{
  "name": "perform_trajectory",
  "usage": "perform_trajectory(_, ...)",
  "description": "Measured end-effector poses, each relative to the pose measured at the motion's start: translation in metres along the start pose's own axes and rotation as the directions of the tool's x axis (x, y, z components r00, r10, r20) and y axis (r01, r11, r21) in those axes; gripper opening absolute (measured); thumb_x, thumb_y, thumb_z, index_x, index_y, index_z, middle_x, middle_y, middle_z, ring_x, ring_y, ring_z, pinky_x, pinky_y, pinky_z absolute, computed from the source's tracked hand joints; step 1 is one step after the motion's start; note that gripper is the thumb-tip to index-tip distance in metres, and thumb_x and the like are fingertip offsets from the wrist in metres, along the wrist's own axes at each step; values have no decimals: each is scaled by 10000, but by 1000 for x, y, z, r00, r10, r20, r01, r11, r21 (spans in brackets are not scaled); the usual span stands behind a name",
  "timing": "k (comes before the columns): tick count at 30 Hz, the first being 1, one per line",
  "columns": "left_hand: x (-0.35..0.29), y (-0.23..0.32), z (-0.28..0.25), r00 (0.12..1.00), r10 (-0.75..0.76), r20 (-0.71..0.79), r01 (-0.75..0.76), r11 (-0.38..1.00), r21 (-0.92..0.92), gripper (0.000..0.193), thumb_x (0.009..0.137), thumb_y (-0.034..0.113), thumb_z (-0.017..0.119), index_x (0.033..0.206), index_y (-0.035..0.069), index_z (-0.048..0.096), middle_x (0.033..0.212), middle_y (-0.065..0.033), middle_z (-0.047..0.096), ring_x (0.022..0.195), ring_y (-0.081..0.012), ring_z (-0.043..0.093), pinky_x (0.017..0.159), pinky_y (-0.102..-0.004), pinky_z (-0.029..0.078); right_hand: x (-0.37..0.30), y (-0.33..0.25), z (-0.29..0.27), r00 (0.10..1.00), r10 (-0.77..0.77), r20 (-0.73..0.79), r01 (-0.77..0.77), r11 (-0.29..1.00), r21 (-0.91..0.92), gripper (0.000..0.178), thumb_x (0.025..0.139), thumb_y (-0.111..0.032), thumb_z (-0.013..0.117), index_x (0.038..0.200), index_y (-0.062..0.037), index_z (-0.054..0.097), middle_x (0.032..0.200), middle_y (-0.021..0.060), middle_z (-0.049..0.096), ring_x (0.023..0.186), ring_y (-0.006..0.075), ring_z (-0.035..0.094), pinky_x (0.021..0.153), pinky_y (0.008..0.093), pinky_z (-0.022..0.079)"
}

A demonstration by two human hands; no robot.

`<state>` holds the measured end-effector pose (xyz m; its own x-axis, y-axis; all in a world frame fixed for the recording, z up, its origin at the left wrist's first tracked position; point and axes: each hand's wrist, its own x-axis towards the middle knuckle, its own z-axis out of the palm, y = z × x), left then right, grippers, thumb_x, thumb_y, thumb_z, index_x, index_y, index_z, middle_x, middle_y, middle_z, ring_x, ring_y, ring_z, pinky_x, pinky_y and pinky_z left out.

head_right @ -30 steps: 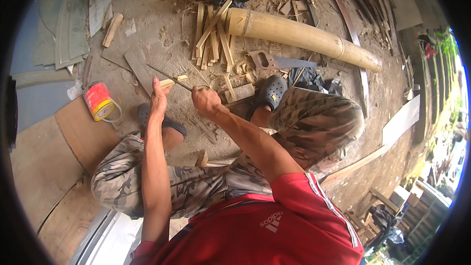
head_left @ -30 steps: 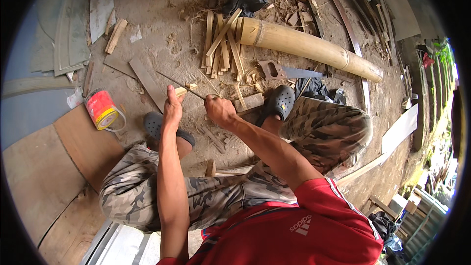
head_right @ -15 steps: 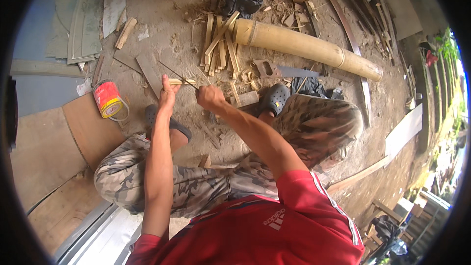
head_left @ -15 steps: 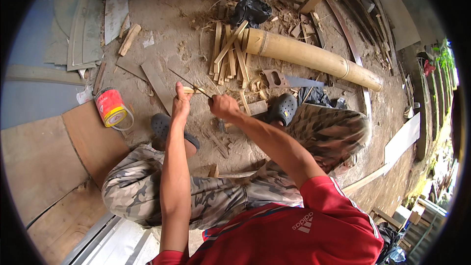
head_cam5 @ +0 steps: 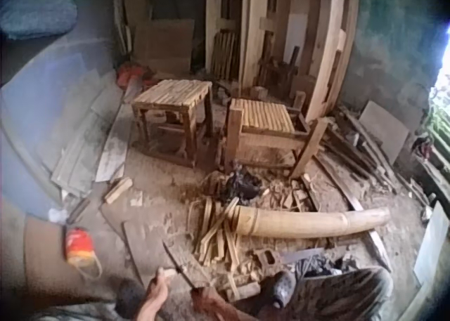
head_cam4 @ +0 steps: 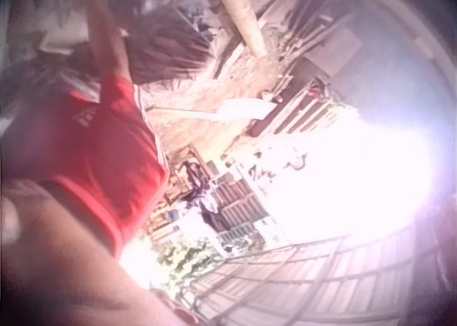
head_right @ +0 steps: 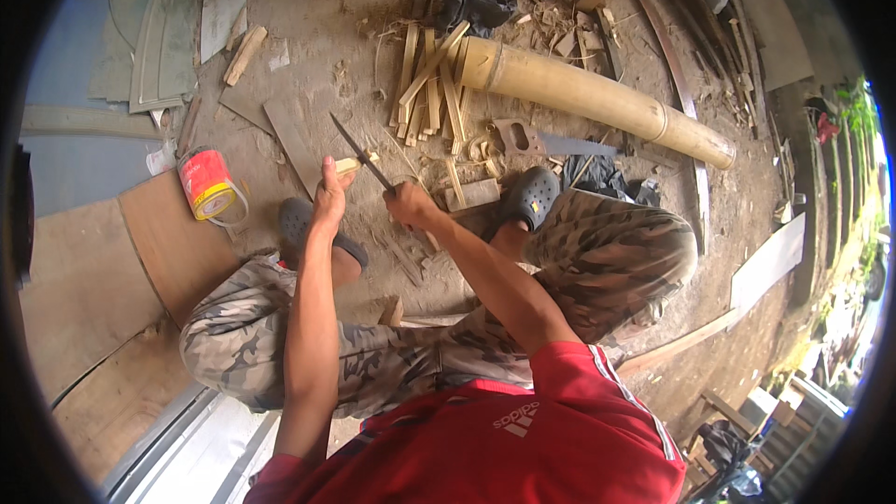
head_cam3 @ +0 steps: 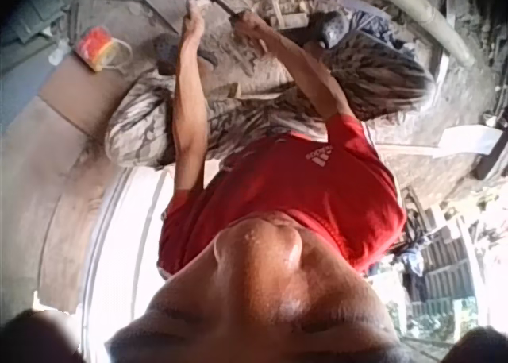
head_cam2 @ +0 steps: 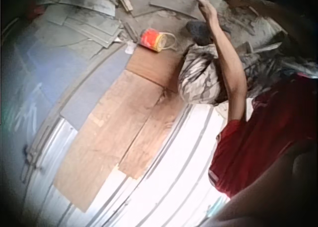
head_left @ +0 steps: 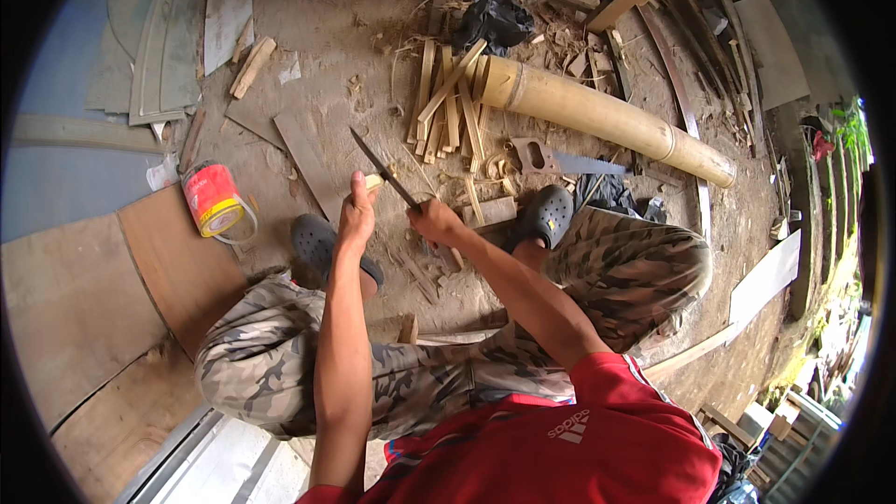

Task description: The person sits on the floor and uses a machete to shave and shape a thin bamboo stick. They repeatedly scrape the surface to smooth and thin the piece, then place it on a nearby bamboo stool.

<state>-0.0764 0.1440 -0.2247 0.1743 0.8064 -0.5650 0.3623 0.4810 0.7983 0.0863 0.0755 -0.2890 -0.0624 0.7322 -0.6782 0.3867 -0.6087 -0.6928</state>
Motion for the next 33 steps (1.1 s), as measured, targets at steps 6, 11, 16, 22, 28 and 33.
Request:
perform_trajectory(6, 9, -4, 3, 1000, 14, 8, -15, 998, 56, 977, 933, 747, 249, 1367, -102, 462, 1351, -301, 527, 1314, -322, 493, 1085, -366, 353, -28, -54, -5, 869, -268, -417, 289, 957, -14, 280, 955, -248, 529, 884, 3, 634, 645, 202, 627, 545, 353, 633, 546, 447, 498)
perform_trajectory(11, -6, 15, 7, 1000, 21, 0, -21, 996, 91, 933, 948, 723, 265, 1353, -89, 485, 1332, -301, 542, 1285, -336, 518, 1053, -365, 387, -11, -19, 17, 802, -317, -507, 348, 937, -34, 274, 939, -259, 541, 933, -11, 657, 720, 226, 650, 698, 429, 655, 628, 485, 509)
perform_trajectory(16, -1, 6, 8, 997, 70, -10, -69, 995, 74, 921, 952, 712, 274, 1339, -94, 495, 1332, -307, 539, 1279, -340, 526, 1046, -368, 398, 24, 18, 21, 953, -116, -281, 87, 990, -115, 453, 948, -373, 496, 852, 30, 677, 831, 306, 664, 802, 478, 660, 741, 511, 539)
perform_trajectory(22, -2, 13, 12, 1000, 28, 0, -27, 987, 160, 927, 952, 716, 241, 1338, -85, 503, 1304, -281, 573, 1272, -325, 527, 1082, -387, 354, -6, -6, 27, 783, -304, -542, 248, 953, -175, 335, 939, -267, 568, 771, 20, 603, 652, 244, 625, 579, 422, 623, 535, 481, 490)
perform_trajectory(28, 0, 20, 16, 1000, 16, -22, -13, 989, 148, 926, 953, 718, 215, 1327, -73, 521, 1283, -247, 602, 1262, -289, 531, 1114, -378, 305, 16, 26, 45, 778, -300, -552, 207, 952, -226, 259, 923, -280, 589, 843, -35, 619, 657, 244, 621, 620, 451, 624, 548, 501, 512)
perform_trajectory(33, 10, -10, -1, 999, 29, -14, -29, 999, 28, 913, 969, 684, 234, 1364, -110, 454, 1343, -283, 542, 1294, -316, 512, 1097, -370, 336, 1, 15, 41, 796, -306, -522, 201, 948, -248, 274, 924, -289, 576, 794, -48, 593, 611, 243, 607, 579, 444, 621, 528, 507, 513)
